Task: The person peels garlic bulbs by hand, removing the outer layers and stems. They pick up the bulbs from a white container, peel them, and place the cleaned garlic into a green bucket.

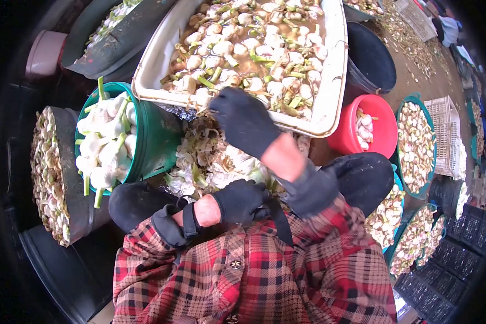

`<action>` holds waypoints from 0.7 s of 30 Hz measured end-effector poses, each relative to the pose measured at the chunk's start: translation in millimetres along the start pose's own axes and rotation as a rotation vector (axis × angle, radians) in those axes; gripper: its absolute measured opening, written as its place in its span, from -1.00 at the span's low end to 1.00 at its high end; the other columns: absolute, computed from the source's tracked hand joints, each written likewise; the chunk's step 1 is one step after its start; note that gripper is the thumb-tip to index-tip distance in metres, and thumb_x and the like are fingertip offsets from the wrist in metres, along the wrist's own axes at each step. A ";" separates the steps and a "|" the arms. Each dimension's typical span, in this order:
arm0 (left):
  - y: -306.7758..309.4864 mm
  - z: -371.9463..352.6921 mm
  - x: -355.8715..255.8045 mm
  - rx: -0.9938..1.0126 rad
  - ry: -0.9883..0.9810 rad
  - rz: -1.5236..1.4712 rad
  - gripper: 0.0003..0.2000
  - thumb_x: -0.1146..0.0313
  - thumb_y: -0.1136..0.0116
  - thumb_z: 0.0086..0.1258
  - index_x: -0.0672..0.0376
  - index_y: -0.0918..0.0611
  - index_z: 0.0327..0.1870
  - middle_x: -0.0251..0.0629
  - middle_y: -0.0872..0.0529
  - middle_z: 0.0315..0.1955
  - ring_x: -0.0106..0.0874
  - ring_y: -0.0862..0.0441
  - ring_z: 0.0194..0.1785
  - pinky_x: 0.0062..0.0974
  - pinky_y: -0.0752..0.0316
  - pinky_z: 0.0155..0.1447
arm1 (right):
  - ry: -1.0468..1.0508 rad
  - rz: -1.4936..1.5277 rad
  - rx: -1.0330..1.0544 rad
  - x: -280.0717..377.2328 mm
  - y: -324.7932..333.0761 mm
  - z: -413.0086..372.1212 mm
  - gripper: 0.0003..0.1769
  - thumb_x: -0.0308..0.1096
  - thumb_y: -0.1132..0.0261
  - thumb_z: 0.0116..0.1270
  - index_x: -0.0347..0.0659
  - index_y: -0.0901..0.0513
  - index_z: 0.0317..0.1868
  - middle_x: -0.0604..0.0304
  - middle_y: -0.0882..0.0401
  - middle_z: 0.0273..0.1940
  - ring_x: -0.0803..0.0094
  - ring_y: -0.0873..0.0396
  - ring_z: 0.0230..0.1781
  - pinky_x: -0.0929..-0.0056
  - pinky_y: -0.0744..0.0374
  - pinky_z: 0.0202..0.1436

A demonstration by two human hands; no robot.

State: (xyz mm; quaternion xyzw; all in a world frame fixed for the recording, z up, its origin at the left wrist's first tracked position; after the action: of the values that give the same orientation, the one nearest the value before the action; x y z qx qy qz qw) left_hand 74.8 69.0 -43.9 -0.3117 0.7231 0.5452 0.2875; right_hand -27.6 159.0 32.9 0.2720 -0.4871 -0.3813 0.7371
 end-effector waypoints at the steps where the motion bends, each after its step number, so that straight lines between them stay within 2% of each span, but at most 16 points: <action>1: -4.7 -0.1 1.4 0.034 -0.008 0.024 -0.69 0.15 -0.15 0.23 0.18 -0.61 -0.15 0.00 -0.61 -0.29 0.00 -0.62 -0.21 -0.12 -0.50 -0.13 | 0.061 -0.096 0.043 9.6 -14.4 18.0 -0.66 -0.45 -0.32 0.12 -0.07 -0.62 -0.03 0.12 -0.57 -0.03 0.17 -0.57 -0.08 0.27 -0.57 -0.09; 3: -7.9 -1.6 2.2 0.064 -0.014 0.065 -0.69 0.15 -0.17 0.21 0.17 -0.62 -0.16 -0.03 -0.62 -0.30 -0.02 -0.63 -0.21 -0.13 -0.51 -0.15 | 0.150 -0.273 0.137 16.6 -36.9 32.4 -0.55 -0.38 -0.33 0.11 0.03 -0.57 0.07 0.24 -0.51 0.10 0.22 -0.53 0.02 0.26 -0.57 0.01; 4: -8.1 -3.9 2.2 0.066 -0.014 0.064 -0.69 0.15 -0.17 0.21 0.17 -0.62 -0.16 -0.03 -0.62 -0.30 -0.02 -0.63 -0.21 -0.13 -0.51 -0.15 | 0.148 -0.272 0.138 12.7 -38.1 29.2 -0.55 -0.38 -0.33 0.11 0.03 -0.57 0.07 0.24 -0.51 0.10 0.22 -0.53 0.02 0.26 -0.57 0.01; 6: 9.9 -9.2 -2.6 -0.129 -0.031 0.079 -0.74 0.16 -0.18 0.19 0.20 -0.65 -0.40 -0.04 -0.66 -0.43 0.01 -0.64 -0.31 -0.09 -0.53 -0.22 | 0.075 -0.213 0.221 -5.0 -30.5 16.4 -0.57 -0.39 -0.31 0.13 0.07 -0.58 0.06 0.26 -0.51 0.11 0.22 -0.54 0.01 0.27 -0.57 0.01; 7: 11.3 -9.7 -2.3 -0.137 -0.031 0.073 -0.74 0.16 -0.18 0.19 0.20 -0.65 -0.40 -0.04 -0.66 -0.43 0.01 -0.64 -0.31 -0.09 -0.53 -0.22 | 0.036 -0.279 0.320 -14.4 -16.9 2.8 -0.59 -0.41 -0.28 0.16 0.07 -0.59 0.06 0.25 -0.52 0.11 0.24 -0.55 0.01 0.29 -0.58 -0.01; 8: 9.1 -8.8 -1.0 -0.082 -0.020 0.099 -0.73 0.18 -0.19 0.17 0.21 -0.62 -0.28 -0.04 -0.64 -0.37 -0.01 -0.63 -0.26 -0.11 -0.52 -0.19 | 0.100 -0.267 0.187 -16.4 4.7 -16.1 -0.65 -0.44 -0.20 0.19 0.07 -0.60 0.01 0.29 -0.55 -0.02 0.26 -0.58 -0.11 0.31 -0.61 -0.10; 9: 7.5 -8.3 0.1 -0.025 -0.012 0.127 -0.68 0.20 -0.20 0.14 0.23 -0.60 -0.17 -0.03 -0.62 -0.31 -0.03 -0.63 -0.22 -0.13 -0.51 -0.16 | 0.096 -0.280 0.190 -25.2 19.3 -36.0 -0.63 -0.46 -0.21 0.18 0.04 -0.58 0.02 0.29 -0.54 0.00 0.25 -0.58 -0.11 0.31 -0.60 -0.11; 10: 9.7 -8.1 -0.4 -0.028 -0.014 0.125 -0.68 0.20 -0.20 0.14 0.23 -0.60 -0.17 -0.03 -0.62 -0.31 -0.03 -0.63 -0.22 -0.13 -0.51 -0.16 | 0.094 -0.309 0.167 -35.1 33.0 -55.2 -0.64 -0.46 -0.25 0.16 0.01 -0.59 0.00 0.26 -0.54 0.01 0.24 -0.57 -0.11 0.31 -0.58 -0.11; 12: 11.1 -7.0 -5.2 0.028 -0.035 0.055 -0.65 0.17 -0.19 0.17 0.25 -0.60 -0.14 -0.02 -0.61 -0.29 -0.01 -0.62 -0.22 -0.13 -0.51 -0.16 | 0.024 -0.294 0.163 -39.9 66.1 -75.5 -0.73 -0.46 -0.31 0.12 -0.09 -0.64 -0.12 0.18 -0.58 -0.10 0.20 -0.56 -0.11 0.28 -0.58 -0.10; 16: 38.5 -13.3 -16.0 0.034 -0.056 -0.016 -0.62 0.12 -0.17 0.25 0.28 -0.58 -0.09 0.00 -0.60 -0.28 0.02 -0.60 -0.20 -0.12 -0.49 -0.13 | -0.079 -0.310 0.185 -42.8 81.4 -88.0 -0.81 -0.42 -0.31 0.15 -0.15 -0.65 -0.19 0.12 -0.60 -0.21 0.16 -0.59 -0.19 0.25 -0.59 -0.21; 18: 74.9 -24.8 -22.5 -0.138 -0.073 -0.008 -0.60 0.09 -0.11 0.35 0.30 -0.56 -0.05 0.03 -0.58 -0.27 0.03 -0.58 -0.18 -0.11 -0.48 -0.09 | -0.113 -0.173 0.093 -27.5 79.6 -93.5 -0.87 -0.40 -0.29 0.20 -0.18 -0.66 -0.23 0.11 -0.59 -0.27 0.16 -0.61 -0.26 0.23 -0.59 -0.30; 20: 112.0 -38.9 -31.6 -0.316 -0.128 0.042 -0.66 0.09 -0.08 0.36 0.26 -0.56 -0.18 0.02 -0.58 -0.33 0.02 -0.59 -0.25 -0.09 -0.49 -0.15 | -0.129 -0.057 0.141 5.0 77.3 -96.9 -0.84 -0.40 -0.28 0.19 -0.18 -0.65 -0.19 0.08 -0.59 -0.23 0.13 -0.60 -0.23 0.25 -0.60 -0.22; 21: 123.5 -43.8 -28.6 -0.373 -0.111 0.073 -0.65 0.08 -0.08 0.36 0.26 -0.56 -0.20 0.02 -0.57 -0.35 0.02 -0.58 -0.28 -0.09 -0.48 -0.18 | -0.072 0.014 0.173 23.6 73.7 -99.1 -0.81 -0.41 -0.28 0.19 -0.19 -0.64 -0.17 0.05 -0.58 -0.20 0.11 -0.60 -0.21 0.25 -0.60 -0.19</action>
State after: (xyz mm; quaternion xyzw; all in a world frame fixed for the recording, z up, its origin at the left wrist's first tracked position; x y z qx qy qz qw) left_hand -4.6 56.6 63.5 -0.3028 0.6035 0.6960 0.2442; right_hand 91.5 183.8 64.5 0.3173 -0.5461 -0.3421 0.6957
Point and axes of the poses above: each hand's wrist, its own z-axis towards the middle knuckle, its own y-axis out of the back of the hand, x = y × z, the point moved 6 cm from there along z, towards the middle knuckle
